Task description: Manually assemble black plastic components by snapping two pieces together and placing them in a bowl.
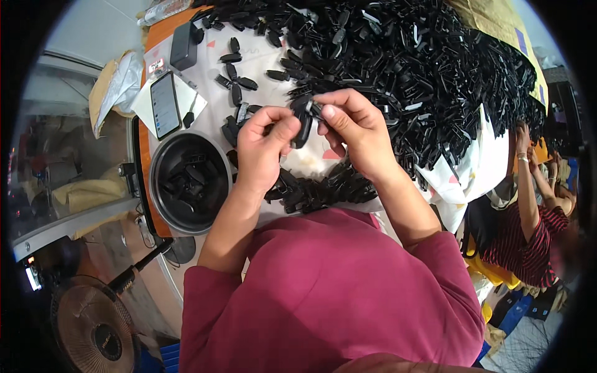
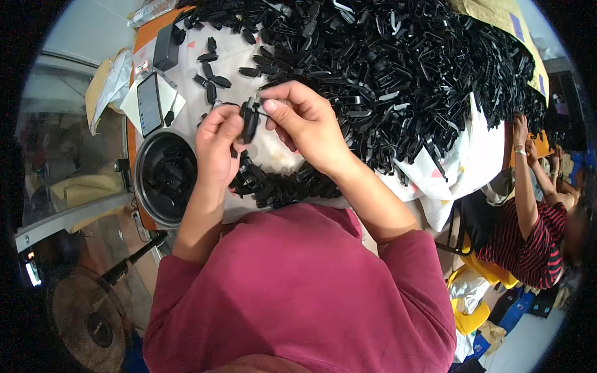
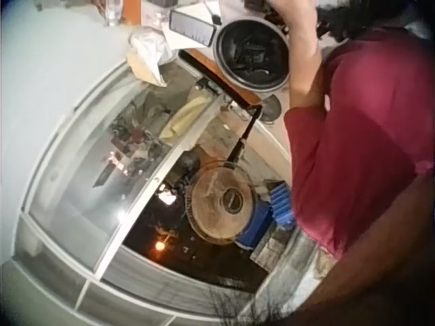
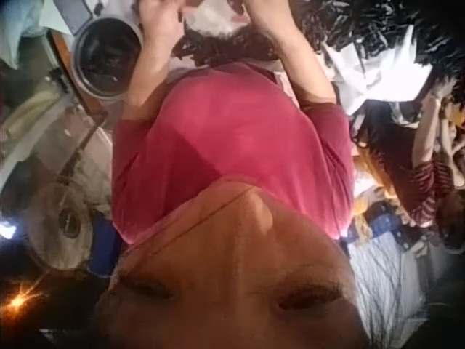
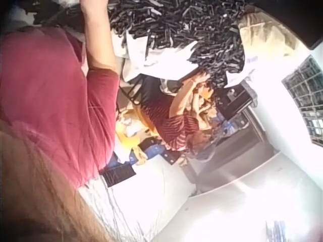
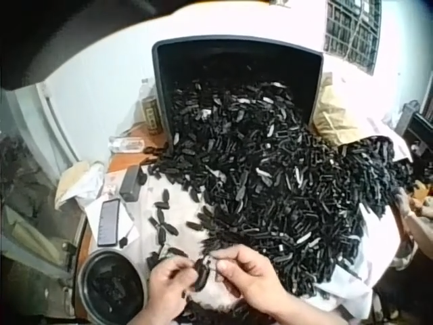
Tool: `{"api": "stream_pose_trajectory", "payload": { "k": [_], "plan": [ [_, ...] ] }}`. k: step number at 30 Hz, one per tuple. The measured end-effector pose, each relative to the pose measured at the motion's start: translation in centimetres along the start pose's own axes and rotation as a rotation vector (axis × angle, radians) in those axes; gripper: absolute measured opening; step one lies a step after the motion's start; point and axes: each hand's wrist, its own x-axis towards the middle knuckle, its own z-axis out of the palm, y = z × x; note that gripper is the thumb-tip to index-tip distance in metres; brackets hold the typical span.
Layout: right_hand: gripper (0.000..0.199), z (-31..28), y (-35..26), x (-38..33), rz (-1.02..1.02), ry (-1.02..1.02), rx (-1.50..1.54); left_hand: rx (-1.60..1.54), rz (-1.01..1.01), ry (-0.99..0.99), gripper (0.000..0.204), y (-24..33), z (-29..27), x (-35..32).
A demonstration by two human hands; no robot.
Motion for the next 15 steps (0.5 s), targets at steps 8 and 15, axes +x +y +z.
{"api": "stream_pose_trajectory", "payload": {
  "k": [8,15],
  "plan": [
    [0.013,-0.9,-1.0,-1.0,0.086,0.034,0.24,0.48,0.26,-0.093,0.032,1.2,0.9,-0.1],
    [0.012,-1.3,-1.0,-1.6,0.048,0.042,0.303,0.668,0.427,-0.137,0.03,1.9,1.4,-0.1]
  ]
}}
